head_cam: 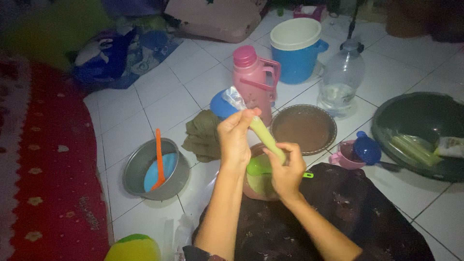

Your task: The person fills small plastic bags with a green liquid mixture from a bowl using a funnel and a spoon, then ties each bag closed with a string and places it in a basin.

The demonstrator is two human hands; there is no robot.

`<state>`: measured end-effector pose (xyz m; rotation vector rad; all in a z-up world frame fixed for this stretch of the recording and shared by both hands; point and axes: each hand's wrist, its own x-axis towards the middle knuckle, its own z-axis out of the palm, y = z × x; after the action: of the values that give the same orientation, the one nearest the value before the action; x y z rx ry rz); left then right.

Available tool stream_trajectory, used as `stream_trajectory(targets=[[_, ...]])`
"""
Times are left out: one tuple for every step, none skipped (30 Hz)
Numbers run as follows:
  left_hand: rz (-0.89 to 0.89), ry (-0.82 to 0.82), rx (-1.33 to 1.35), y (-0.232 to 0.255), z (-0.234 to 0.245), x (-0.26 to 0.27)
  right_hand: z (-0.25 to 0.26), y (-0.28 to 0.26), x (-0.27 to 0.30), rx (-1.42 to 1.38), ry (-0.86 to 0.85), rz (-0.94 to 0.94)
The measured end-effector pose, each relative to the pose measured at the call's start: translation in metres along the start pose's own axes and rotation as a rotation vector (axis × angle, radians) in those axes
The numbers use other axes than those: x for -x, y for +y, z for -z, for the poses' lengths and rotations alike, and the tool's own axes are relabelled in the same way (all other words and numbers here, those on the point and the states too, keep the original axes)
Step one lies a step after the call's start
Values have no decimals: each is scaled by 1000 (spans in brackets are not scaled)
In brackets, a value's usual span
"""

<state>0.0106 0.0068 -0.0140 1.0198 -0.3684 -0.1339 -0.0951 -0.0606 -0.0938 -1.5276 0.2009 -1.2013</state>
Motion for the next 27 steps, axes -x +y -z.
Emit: stream_trajectory(targets=[[6,-28,23,-1,3,0,3,3,0,-172,-26,-163],[14,-54,46,-1,6,1,9,6,-1,-318,-93,-308],[21,-80,70,-1,8,3,16,9,-3,-464,-159,-454],[63,-105,110,-1,10,5,23,12,-4,-609,-224,-600],[105,-131,149,-2,11,8,31,13,-3,-892,-346,-716],[145,-160,192,-3,10,8,39,14,-3,-1176,-468,-821],[159,-180,265,-6,8,8,44,14,-3,-1463,-592,-918],[175,-199,339,-9,6,9,45,13,-4,-1363,-563,-954],[191,-217,412,-13,5,10,46,12,-7,-1263,-534,-987],[177,-200,450,-17,4,10,47,10,-10,-1163,-505,-1020],[163,-182,488,-22,2,7,48,7,-13,-1063,-476,-1051],[146,-167,526,-25,2,3,48,4,-17,-963,-449,-1076],[125,-104,507,-28,2,0,47,0,-19,-864,-422,-1099],[103,-41,489,-30,3,-3,45,-6,-16,-573,-323,-788],[80,22,470,-32,3,-6,42,-13,-9,-288,-222,-473],[75,83,493,-34,2,-10,39,-17,-6,-5,-118,-156],[70,145,515,-35,1,-13,35,-19,-6,148,-100,104],[62,210,537,-33,1,-13,30,-19,-4,299,-85,364],[82,260,529,-32,-1,-12,28,-18,-2,449,-69,624],[100,310,519,-31,-3,-12,25,-13,-3,453,-70,660],[119,361,508,-31,-6,-11,19,-5,-5,457,-70,697],[114,374,495,-29,-9,-9,18,1,-8,462,-69,737],[109,386,483,-29,-10,-7,21,4,-10,430,-72,716],[104,403,468,-27,-9,-5,23,5,-11,396,-77,693],[95,395,445,-26,-6,-4,24,5,-11,362,-83,670],[90,386,424,-27,-3,-3,26,2,-8,348,-66,559],[84,377,403,-28,-1,-3,28,-1,-3,333,-51,447]])
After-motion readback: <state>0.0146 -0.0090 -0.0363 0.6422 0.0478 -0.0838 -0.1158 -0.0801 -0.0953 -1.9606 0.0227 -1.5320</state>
